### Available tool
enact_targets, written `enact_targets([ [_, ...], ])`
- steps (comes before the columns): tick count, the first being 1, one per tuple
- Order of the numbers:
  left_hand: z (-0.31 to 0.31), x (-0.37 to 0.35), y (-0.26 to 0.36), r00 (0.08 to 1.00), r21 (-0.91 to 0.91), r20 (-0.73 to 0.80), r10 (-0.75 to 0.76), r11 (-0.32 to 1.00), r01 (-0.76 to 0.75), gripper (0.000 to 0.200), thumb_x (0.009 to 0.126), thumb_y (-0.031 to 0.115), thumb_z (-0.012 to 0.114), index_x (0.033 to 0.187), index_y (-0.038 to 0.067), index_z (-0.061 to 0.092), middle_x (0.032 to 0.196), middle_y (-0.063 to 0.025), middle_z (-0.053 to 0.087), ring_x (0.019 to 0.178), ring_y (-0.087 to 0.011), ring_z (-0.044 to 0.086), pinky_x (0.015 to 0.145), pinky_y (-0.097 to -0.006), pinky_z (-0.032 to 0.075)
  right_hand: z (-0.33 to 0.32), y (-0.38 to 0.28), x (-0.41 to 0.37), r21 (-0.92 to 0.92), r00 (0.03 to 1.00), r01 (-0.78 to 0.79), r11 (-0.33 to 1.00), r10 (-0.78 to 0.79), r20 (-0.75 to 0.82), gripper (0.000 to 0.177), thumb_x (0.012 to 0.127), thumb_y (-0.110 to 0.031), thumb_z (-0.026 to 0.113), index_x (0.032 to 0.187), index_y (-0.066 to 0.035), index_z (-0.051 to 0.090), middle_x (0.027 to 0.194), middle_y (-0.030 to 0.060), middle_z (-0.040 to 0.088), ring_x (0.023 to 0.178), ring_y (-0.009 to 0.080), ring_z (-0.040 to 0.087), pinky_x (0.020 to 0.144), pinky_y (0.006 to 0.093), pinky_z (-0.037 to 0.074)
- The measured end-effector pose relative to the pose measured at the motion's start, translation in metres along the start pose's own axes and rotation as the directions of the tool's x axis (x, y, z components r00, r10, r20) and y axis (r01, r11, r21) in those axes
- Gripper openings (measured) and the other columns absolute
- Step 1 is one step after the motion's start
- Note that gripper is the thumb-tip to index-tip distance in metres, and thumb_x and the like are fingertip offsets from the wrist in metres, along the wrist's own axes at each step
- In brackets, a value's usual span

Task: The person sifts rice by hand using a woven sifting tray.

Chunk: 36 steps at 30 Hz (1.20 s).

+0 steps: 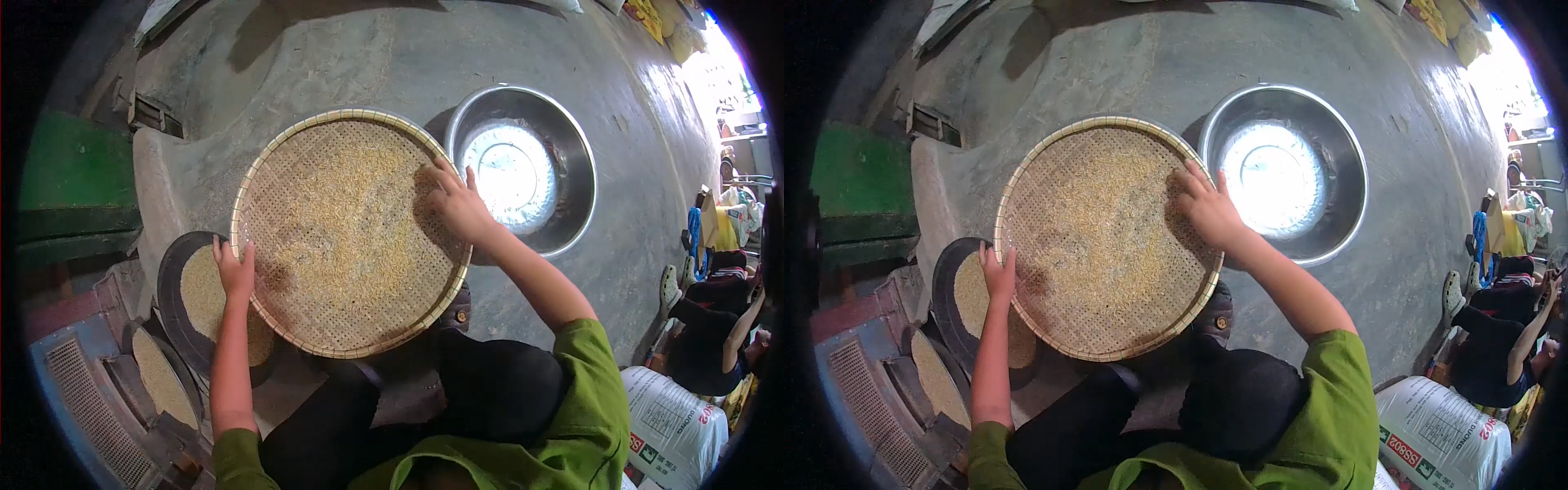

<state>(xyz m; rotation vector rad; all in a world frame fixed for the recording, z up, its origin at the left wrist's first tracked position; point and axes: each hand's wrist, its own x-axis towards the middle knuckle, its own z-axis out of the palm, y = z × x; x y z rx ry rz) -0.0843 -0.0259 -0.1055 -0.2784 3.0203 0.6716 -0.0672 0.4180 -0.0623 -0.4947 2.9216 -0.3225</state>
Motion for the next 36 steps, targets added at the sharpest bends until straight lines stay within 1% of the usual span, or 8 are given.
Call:
enact_targets([
  [5, 0.003, 0.001, -0.004, 1.0, 0.01, -0.016, 0.026, 1.0, -0.026, 0.059, 0.083, 0.033, 0.057, 0.118, -0.012, 0.041, 0.141, -0.0248, 0.018, 0.127, -0.0394, 0.026, 0.1, -0.0415, 0.03, -0.007, 0.003, -0.002, 0.075, 0.999, -0.049, 0.996, 0.047, 0.017, 0.013, 0.081, -0.017, 0.054, 0.089, -0.008, 0.059, 0.135, 0.0085, 0.033, 0.136, 0.0259, 0.012, 0.104, 0.0607, 0.013],
  [13, 0.001, -0.001, 0.002, 0.999, -0.045, -0.047, 0.023, 0.999, -0.025, 0.045, 0.083, 0.032, 0.057, 0.102, -0.007, 0.048, 0.14, -0.0269, 0.02, 0.125, -0.0416, 0.029, 0.098, -0.0426, 0.032, -0.005, -0.001, 0.003, 0.051, 0.995, 0.097, 0.994, -0.099, 0.033, 0.02, 0.084, -0.019, 0.047, 0.096, -0.012, 0.062, 0.137, 0.0084, 0.032, 0.136, 0.0248, 0.013, 0.105, 0.0609, 0.011],
  [23, 0.003, 0.001, -0.002, 0.998, -0.008, -0.046, 0.049, 0.999, -0.05, 0.046, 0.083, 0.033, 0.057, 0.103, -0.008, 0.048, 0.14, -0.0264, 0.02, 0.126, -0.0414, 0.027, 0.1, -0.0424, 0.03, -0.011, -0.001, 0.014, -0.044, 0.969, 0.246, 0.968, -0.245, 0.038, 0.022, 0.085, -0.018, 0.045, 0.097, -0.012, 0.063, 0.135, 0.009, 0.035, 0.135, 0.0252, 0.016, 0.107, 0.0561, 0.014],
  [25, 0.003, 0.0, -0.001, 0.998, -0.035, -0.055, 0.027, 0.999, -0.029, 0.048, 0.083, 0.033, 0.057, 0.105, -0.009, 0.047, 0.14, -0.0263, 0.02, 0.126, -0.041, 0.027, 0.1, -0.0422, 0.03, -0.016, -0.003, 0.017, -0.133, 0.944, 0.321, 0.938, -0.306, 0.126, 0.023, 0.085, -0.017, 0.045, 0.1, -0.01, 0.062, 0.135, 0.0094, 0.037, 0.135, 0.0255, 0.017, 0.107, 0.0527, 0.016],
  [28, 0.0, -0.001, 0.002, 1.0, -0.033, -0.026, 0.016, 0.999, -0.017, 0.05, 0.083, 0.033, 0.057, 0.107, -0.009, 0.046, 0.14, -0.0262, 0.02, 0.126, -0.0406, 0.027, 0.1, -0.042, 0.03, -0.012, -0.002, 0.017, -0.133, 0.932, 0.357, 0.925, -0.342, 0.122, 0.024, 0.085, -0.016, 0.045, 0.102, -0.009, 0.06, 0.134, 0.0097, 0.037, 0.135, 0.0259, 0.017, 0.107, 0.0516, 0.017],
  [32, -0.001, -0.001, 0.005, 1.0, -0.043, -0.011, 0.001, 0.999, -0.001, 0.05, 0.082, 0.033, 0.057, 0.108, -0.009, 0.046, 0.139, -0.0266, 0.02, 0.127, -0.041, 0.026, 0.1, -0.0421, 0.03, -0.012, -0.001, 0.015, -0.144, 0.933, 0.357, 0.923, -0.346, 0.095, 0.022, 0.085, -0.015, 0.045, 0.1, -0.008, 0.059, 0.134, 0.01, 0.038, 0.135, 0.0264, 0.016, 0.107, 0.049, 0.019],
  [35, 0.002, -0.001, 0.0, 0.998, -0.025, -0.046, 0.032, 0.999, -0.033, 0.049, 0.083, 0.033, 0.057, 0.106, -0.008, 0.047, 0.139, -0.027, 0.02, 0.126, -0.0414, 0.027, 0.099, -0.0425, 0.03, -0.017, 0.003, 0.007, -0.073, 0.974, 0.224, 0.972, -0.222, 0.034, 0.018, 0.083, -0.013, 0.047, 0.095, -0.006, 0.059, 0.133, 0.0119, 0.038, 0.133, 0.03, 0.02, 0.106, 0.0463, 0.023],
  [36, 0.003, 0.0, -0.001, 0.998, -0.006, -0.049, 0.035, 0.999, -0.035, 0.048, 0.083, 0.033, 0.057, 0.105, -0.008, 0.047, 0.139, -0.027, 0.02, 0.126, -0.0415, 0.027, 0.099, -0.0427, 0.031, -0.019, 0.008, 0.002, 0.055, 0.992, 0.112, 0.992, -0.108, -0.071, 0.016, 0.082, -0.01, 0.048, 0.093, -0.005, 0.058, 0.132, 0.0132, 0.038, 0.132, 0.0318, 0.023, 0.104, 0.0455, 0.026],
])
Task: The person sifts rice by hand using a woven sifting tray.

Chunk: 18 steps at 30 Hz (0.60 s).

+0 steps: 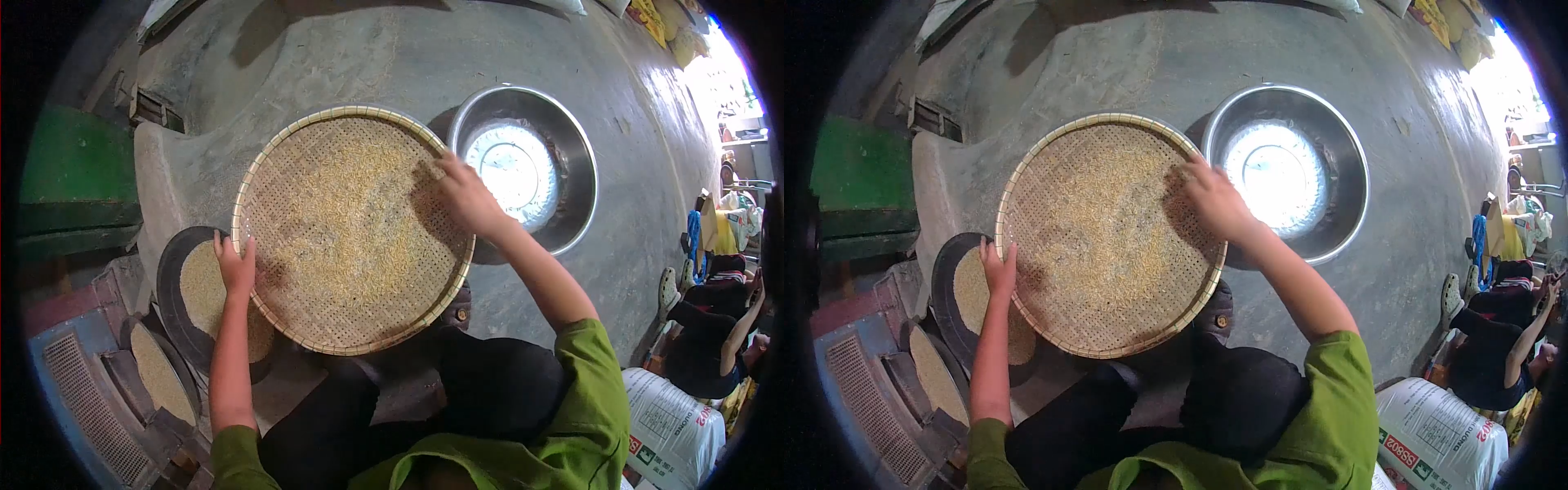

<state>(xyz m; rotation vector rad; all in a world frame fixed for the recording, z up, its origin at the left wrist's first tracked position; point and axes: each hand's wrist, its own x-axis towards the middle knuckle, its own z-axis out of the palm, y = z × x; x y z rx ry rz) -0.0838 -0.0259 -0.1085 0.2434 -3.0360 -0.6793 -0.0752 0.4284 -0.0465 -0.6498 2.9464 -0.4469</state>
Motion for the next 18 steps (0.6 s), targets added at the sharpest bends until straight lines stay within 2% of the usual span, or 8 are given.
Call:
enact_targets([
  [1, 0.001, 0.0, -0.001, 1.0, 0.018, -0.003, 0.002, 1.0, -0.002, 0.047, 0.083, 0.033, 0.057, 0.104, -0.007, 0.047, 0.139, -0.027, 0.02, 0.125, -0.0417, 0.028, 0.099, -0.0428, 0.031, -0.003, 0.006, -0.006, 0.131, 0.988, -0.109, 0.985, 0.122, -0.095, 0.013, 0.081, -0.007, 0.05, 0.091, -0.004, 0.058, 0.131, 0.0144, 0.039, 0.13, 0.0336, 0.026, 0.103, 0.0446, 0.029],
  [3, 0.001, 0.001, -0.002, 1.0, 0.01, -0.004, 0.004, 1.0, -0.004, 0.047, 0.083, 0.033, 0.058, 0.103, -0.007, 0.048, 0.139, -0.027, 0.02, 0.125, -0.0417, 0.028, 0.098, -0.0428, 0.031, -0.012, 0.017, -0.019, 0.225, 0.931, -0.264, 0.938, 0.309, -0.193, 0.01, 0.077, 0.0, 0.055, 0.086, -0.002, 0.056, 0.126, 0.0166, 0.043, 0.126, 0.0373, 0.032, 0.098, 0.0439, 0.036],
  [5, 0.001, 0.0, -0.001, 1.0, 0.001, -0.005, 0.008, 1.0, -0.008, 0.046, 0.082, 0.033, 0.058, 0.103, -0.007, 0.048, 0.139, -0.0269, 0.02, 0.125, -0.0417, 0.028, 0.098, -0.0427, 0.032, -0.002, 0.047, -0.038, 0.19, 0.885, -0.333, 0.923, 0.376, -0.274, 0.007, 0.078, -0.001, 0.055, 0.085, -0.001, 0.055, 0.121, 0.0178, 0.046, 0.124, 0.039, 0.034, 0.096, 0.0437, 0.037],
  [9, -0.004, -0.002, 0.007, 1.0, -0.025, 0.005, -0.019, 1.0, 0.019, 0.045, 0.082, 0.033, 0.058, 0.102, -0.007, 0.048, 0.14, -0.0265, 0.02, 0.125, -0.0418, 0.029, 0.098, -0.0431, 0.032, 0.035, 0.101, -0.071, 0.074, 0.87, -0.439, 0.895, 0.445, -0.214, 0.007, 0.079, -0.006, 0.053, 0.084, -0.003, 0.057, 0.122, 0.0173, 0.047, 0.121, 0.0385, 0.038, 0.093, 0.0437, 0.039],
  [11, -0.004, -0.001, 0.007, 0.999, -0.034, 0.012, -0.033, 0.999, 0.033, 0.045, 0.082, 0.033, 0.058, 0.102, -0.007, 0.048, 0.14, -0.0264, 0.02, 0.125, -0.0417, 0.029, 0.097, -0.0432, 0.033, 0.041, 0.105, -0.079, -0.023, 0.84, -0.541, 0.84, 0.54, -0.046, 0.012, 0.081, -0.009, 0.052, 0.087, -0.004, 0.06, 0.121, 0.0175, 0.049, 0.119, 0.0365, 0.04, 0.093, 0.0424, 0.04],
  [15, -0.002, -0.001, 0.003, 1.0, -0.029, 0.01, -0.021, 0.999, 0.021, 0.047, 0.082, 0.033, 0.058, 0.105, -0.007, 0.047, 0.14, -0.0264, 0.02, 0.125, -0.0416, 0.028, 0.098, -0.0433, 0.032, 0.04, 0.096, -0.071, 0.151, 0.831, -0.547, 0.823, 0.556, -0.019, 0.014, 0.081, -0.01, 0.054, 0.092, -0.004, 0.061, 0.12, 0.0171, 0.05, 0.119, 0.0347, 0.042, 0.094, 0.0408, 0.039],
  [17, -0.001, -0.001, 0.003, 1.0, -0.059, 0.014, -0.024, 0.998, 0.025, 0.048, 0.082, 0.033, 0.058, 0.106, -0.007, 0.047, 0.14, -0.0267, 0.02, 0.125, -0.0417, 0.028, 0.098, -0.0434, 0.032, 0.021, 0.07, -0.051, 0.324, 0.87, -0.358, 0.876, 0.439, -0.226, 0.016, 0.08, -0.009, 0.058, 0.095, -0.004, 0.061, 0.12, 0.0163, 0.05, 0.118, 0.0338, 0.043, 0.095, 0.0402, 0.039],
  [18, -0.002, -0.001, 0.003, 0.999, -0.043, 0.024, -0.021, 0.999, 0.022, 0.049, 0.082, 0.034, 0.058, 0.106, -0.007, 0.046, 0.14, -0.027, 0.02, 0.126, -0.0419, 0.028, 0.098, -0.0435, 0.031, 0.015, 0.056, -0.042, 0.376, 0.872, -0.308, 0.874, 0.417, -0.255, 0.016, 0.077, -0.007, 0.061, 0.093, -0.003, 0.061, 0.121, 0.0163, 0.049, 0.118, 0.0345, 0.043, 0.096, 0.0405, 0.038],
])
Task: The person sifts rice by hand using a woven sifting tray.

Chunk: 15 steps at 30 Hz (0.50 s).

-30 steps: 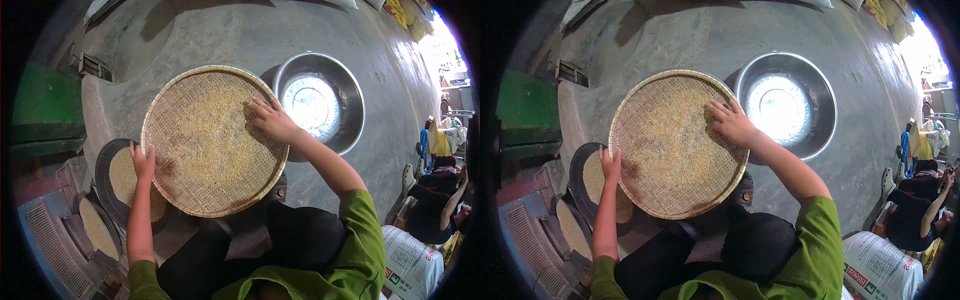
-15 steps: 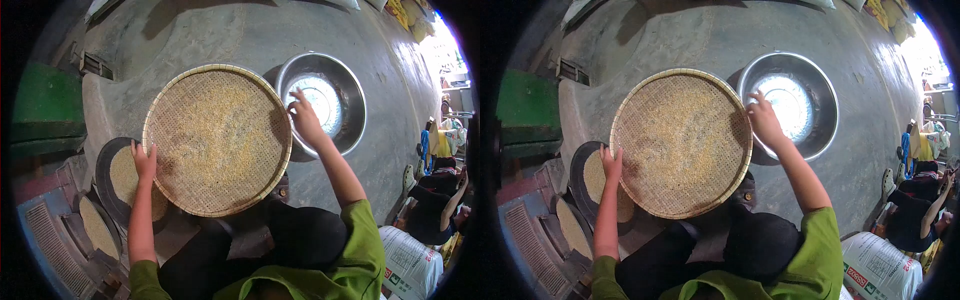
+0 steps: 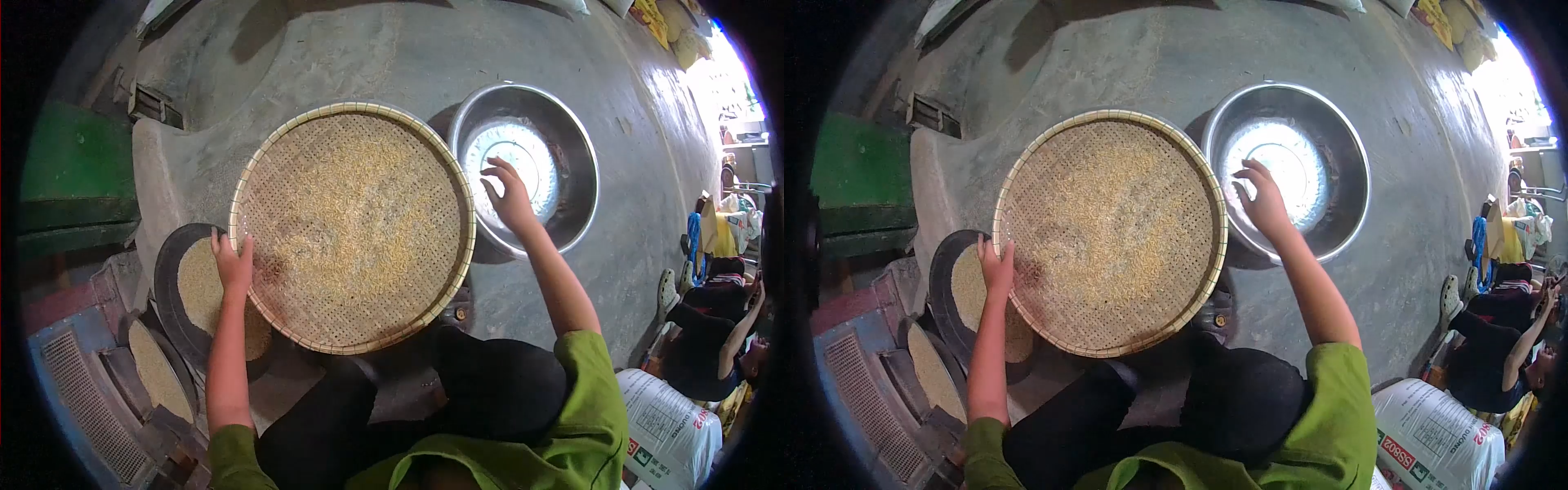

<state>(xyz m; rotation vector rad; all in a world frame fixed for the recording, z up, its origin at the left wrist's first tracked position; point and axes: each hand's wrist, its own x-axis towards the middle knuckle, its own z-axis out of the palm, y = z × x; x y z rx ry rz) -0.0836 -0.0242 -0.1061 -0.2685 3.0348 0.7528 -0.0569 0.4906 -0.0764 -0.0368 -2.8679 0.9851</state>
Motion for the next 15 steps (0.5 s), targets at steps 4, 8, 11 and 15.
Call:
enact_targets([
  [4, 0.003, 0.001, -0.005, 0.999, 0.016, -0.021, 0.037, 0.999, -0.037, 0.05, 0.082, 0.034, 0.058, 0.107, -0.008, 0.046, 0.139, -0.0277, 0.019, 0.126, -0.0421, 0.026, 0.1, -0.0435, 0.029, 0.016, -0.054, 0.005, -0.046, 0.982, 0.153, 0.987, -0.146, 0.121, 0.019, 0.074, -0.011, 0.067, 0.091, -0.005, 0.061, 0.127, 0.0164, 0.044, 0.124, 0.0379, 0.036, 0.099, 0.0416, 0.035],
  [8, 0.002, 0.001, -0.005, 0.999, 0.022, -0.014, 0.039, 0.999, -0.038, 0.05, 0.082, 0.034, 0.058, 0.106, -0.009, 0.046, 0.139, -0.0276, 0.019, 0.126, -0.042, 0.026, 0.1, -0.0433, 0.029, 0.031, -0.072, 0.002, -0.224, 0.963, 0.119, 0.967, -0.057, 0.263, 0.024, 0.073, -0.02, 0.067, 0.092, -0.007, 0.06, 0.138, 0.0147, 0.029, 0.134, 0.034, 0.016, 0.102, 0.0525, 0.027],
  [11, 0.003, 0.001, -0.006, 0.999, 0.015, -0.021, 0.025, 1.0, -0.024, 0.05, 0.082, 0.034, 0.058, 0.106, -0.009, 0.046, 0.14, -0.0277, 0.019, 0.126, -0.0419, 0.026, 0.1, -0.0433, 0.029, 0.039, -0.076, 0.001, -0.269, 0.963, 0.1, 0.958, -0.025, 0.27, 0.024, 0.074, -0.021, 0.067, 0.092, -0.008, 0.06, 0.141, 0.0137, 0.023, 0.135, 0.0323, 0.012, 0.101, 0.0565, 0.025],
  [15, -0.001, -0.001, 0.003, 1.0, 0.023, -0.011, 0.003, 1.0, -0.003, 0.05, 0.083, 0.034, 0.058, 0.106, -0.009, 0.046, 0.14, -0.0263, 0.019, 0.126, -0.0413, 0.027, 0.099, -0.0427, 0.03, 0.044, -0.074, 0.0, -0.274, 0.968, 0.096, 0.957, -0.025, 0.251, 0.019, 0.077, -0.021, 0.063, 0.089, -0.007, 0.06, 0.14, 0.0134, 0.025, 0.135, 0.0311, 0.013, 0.1, 0.0582, 0.025],
])
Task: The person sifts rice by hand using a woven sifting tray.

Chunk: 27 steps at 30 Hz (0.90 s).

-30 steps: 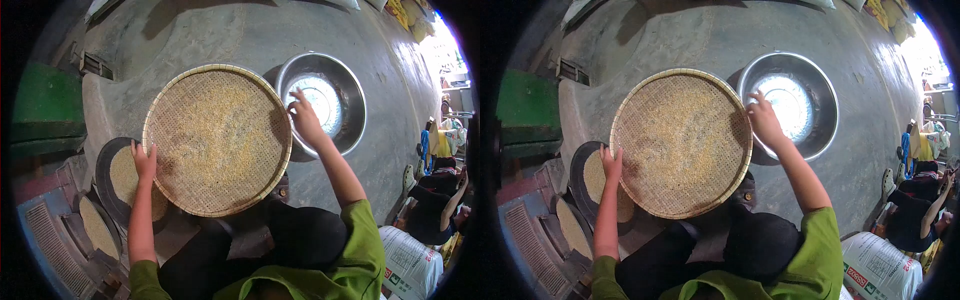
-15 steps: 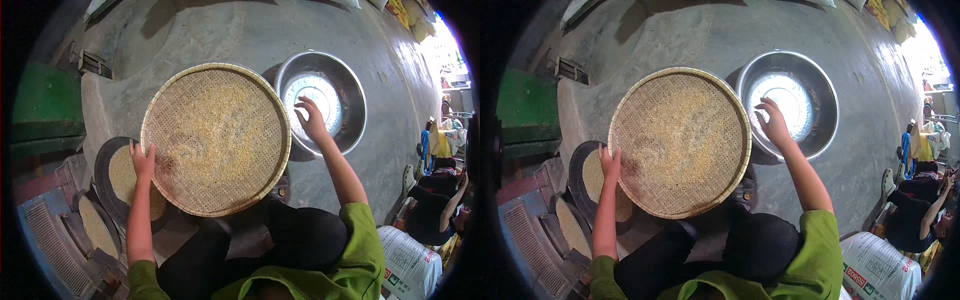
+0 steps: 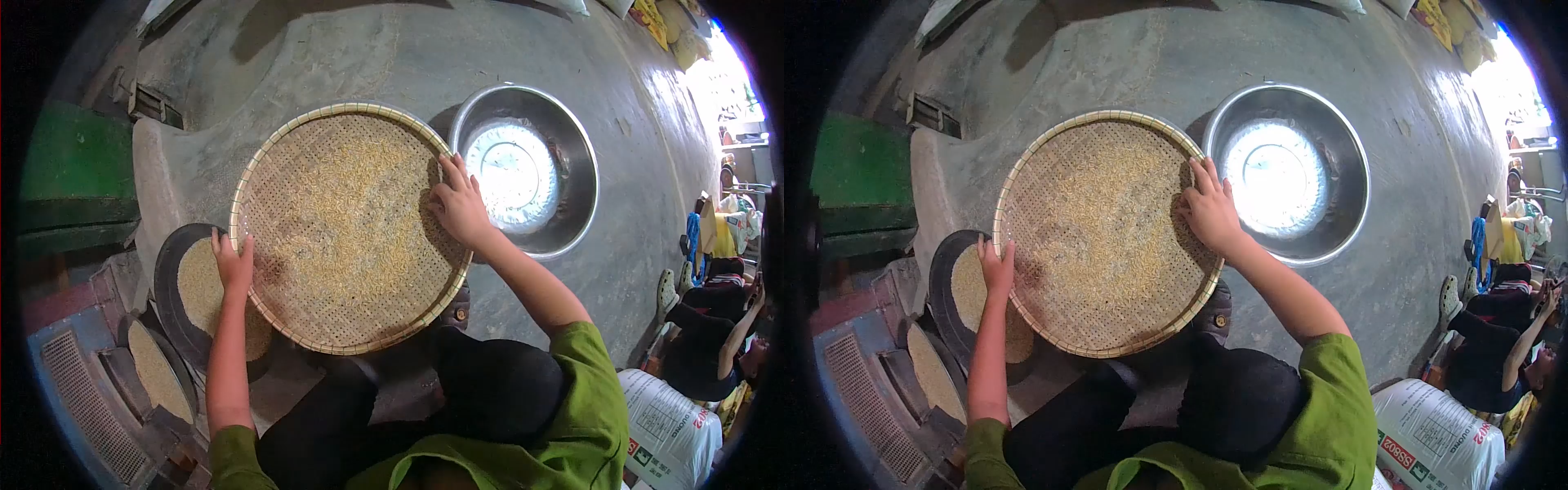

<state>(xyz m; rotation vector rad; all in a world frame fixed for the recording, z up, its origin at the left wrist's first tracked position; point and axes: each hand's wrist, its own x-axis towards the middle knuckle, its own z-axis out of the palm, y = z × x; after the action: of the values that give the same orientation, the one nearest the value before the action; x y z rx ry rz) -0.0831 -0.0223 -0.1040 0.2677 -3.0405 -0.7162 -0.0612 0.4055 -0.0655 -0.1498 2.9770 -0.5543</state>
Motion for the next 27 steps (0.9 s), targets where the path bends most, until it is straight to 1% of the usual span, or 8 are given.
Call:
enact_targets([
  [10, 0.002, 0.002, -0.005, 1.0, 0.009, -0.002, 0.02, 1.0, -0.02, 0.049, 0.083, 0.035, 0.057, 0.104, -0.008, 0.047, 0.14, -0.0253, 0.02, 0.125, -0.0407, 0.028, 0.098, -0.0432, 0.031, 0.003, 0.003, 0.002, -0.032, 1.0, -0.024, 0.999, 0.025, 0.016, 0.013, 0.081, -0.017, 0.056, 0.083, -0.004, 0.059, 0.137, 0.0142, 0.029, 0.135, 0.031, 0.013, 0.099, 0.0605, 0.025],
  [13, 0.003, 0.001, -0.006, 1.0, 0.004, -0.015, 0.021, 1.0, -0.021, 0.048, 0.083, 0.035, 0.057, 0.103, -0.008, 0.047, 0.14, -0.0254, 0.02, 0.125, -0.0408, 0.028, 0.098, -0.0434, 0.031, -0.01, 0.01, -0.001, 0.151, 0.998, -0.002, 0.989, 0.012, -0.065, 0.01, 0.081, -0.013, 0.057, 0.083, -0.003, 0.057, 0.134, 0.0158, 0.033, 0.132, 0.0341, 0.021, 0.101, 0.0561, 0.027],
  [15, 0.002, 0.001, -0.005, 1.0, 0.012, -0.009, 0.018, 1.0, -0.018, 0.048, 0.083, 0.035, 0.057, 0.103, -0.008, 0.047, 0.14, -0.0253, 0.02, 0.125, -0.0405, 0.028, 0.099, -0.0434, 0.031, -0.021, 0.022, -0.003, 0.379, 0.99, 0.025, 0.925, 0.03, -0.14, 0.01, 0.08, -0.009, 0.059, 0.086, -0.002, 0.055, 0.129, 0.0179, 0.039, 0.128, 0.037, 0.029, 0.102, 0.047, 0.031],
  [16, 0.002, 0.001, -0.005, 1.0, 0.017, -0.005, 0.016, 1.0, -0.016, 0.048, 0.083, 0.035, 0.057, 0.103, -0.008, 0.047, 0.14, -0.0252, 0.019, 0.126, -0.0401, 0.028, 0.099, -0.0433, 0.031, -0.019, 0.036, -0.006, 0.312, 0.96, 0.124, 0.942, -0.034, -0.279, 0.012, 0.079, -0.006, 0.061, 0.087, -0.002, 0.053, 0.123, 0.0181, 0.045, 0.121, 0.0377, 0.038, 0.098, 0.0394, 0.036],
  [18, 0.002, 0.002, -0.004, 1.0, 0.008, -0.008, -0.001, 1.0, 0.001, 0.048, 0.083, 0.035, 0.056, 0.103, -0.007, 0.048, 0.14, -0.0251, 0.02, 0.125, -0.04, 0.028, 0.099, -0.0434, 0.031, -0.025, 0.057, -0.011, 0.426, 0.95, 0.068, 0.902, 0.071, -0.303, 0.01, 0.079, -0.002, 0.059, 0.086, -0.001, 0.052, 0.109, 0.0171, 0.052, 0.101, 0.0335, 0.052, 0.085, 0.0389, 0.043],
  [20, 0.001, -0.001, -0.003, 0.999, -0.001, -0.016, -0.035, 0.999, 0.035, 0.048, 0.083, 0.036, 0.056, 0.103, -0.007, 0.048, 0.14, -0.0249, 0.02, 0.125, -0.0398, 0.029, 0.099, -0.0434, 0.03, -0.019, 0.081, -0.017, 0.467, 0.925, -0.232, 0.853, 0.343, -0.167, 0.008, 0.079, -0.002, 0.057, 0.085, 0.001, 0.053, 0.092, 0.0181, 0.055, 0.089, 0.0337, 0.056, 0.078, 0.0395, 0.045],
  [23, 0.002, 0.001, -0.002, 1.0, 0.027, -0.027, -0.014, 1.0, 0.014, 0.045, 0.085, 0.035, 0.054, 0.102, -0.007, 0.049, 0.139, -0.0252, 0.023, 0.124, -0.0398, 0.03, 0.099, -0.0431, 0.031, 0.01, 0.133, -0.037, 0.118, 0.962, -0.253, 0.96, 0.262, -0.073, 0.015, 0.085, -0.008, 0.05, 0.095, 0.0, 0.057, 0.09, 0.0197, 0.059, 0.085, 0.0338, 0.057, 0.076, 0.0404, 0.045],
  [27, 0.005, 0.001, -0.003, 0.993, -0.019, -0.116, -0.009, 1.0, 0.006, 0.036, 0.087, 0.029, 0.05, 0.1, -0.005, 0.051, 0.134, -0.0265, 0.031, 0.12, -0.0412, 0.035, 0.097, -0.0437, 0.031, 0.011, 0.113, -0.032, 0.278, 0.945, -0.197, 0.94, 0.258, -0.2, 0.022, 0.087, -0.012, 0.05, 0.102, 0.002, 0.057, 0.092, 0.02, 0.059, 0.082, 0.03, 0.058, 0.075, 0.0369, 0.045],
])
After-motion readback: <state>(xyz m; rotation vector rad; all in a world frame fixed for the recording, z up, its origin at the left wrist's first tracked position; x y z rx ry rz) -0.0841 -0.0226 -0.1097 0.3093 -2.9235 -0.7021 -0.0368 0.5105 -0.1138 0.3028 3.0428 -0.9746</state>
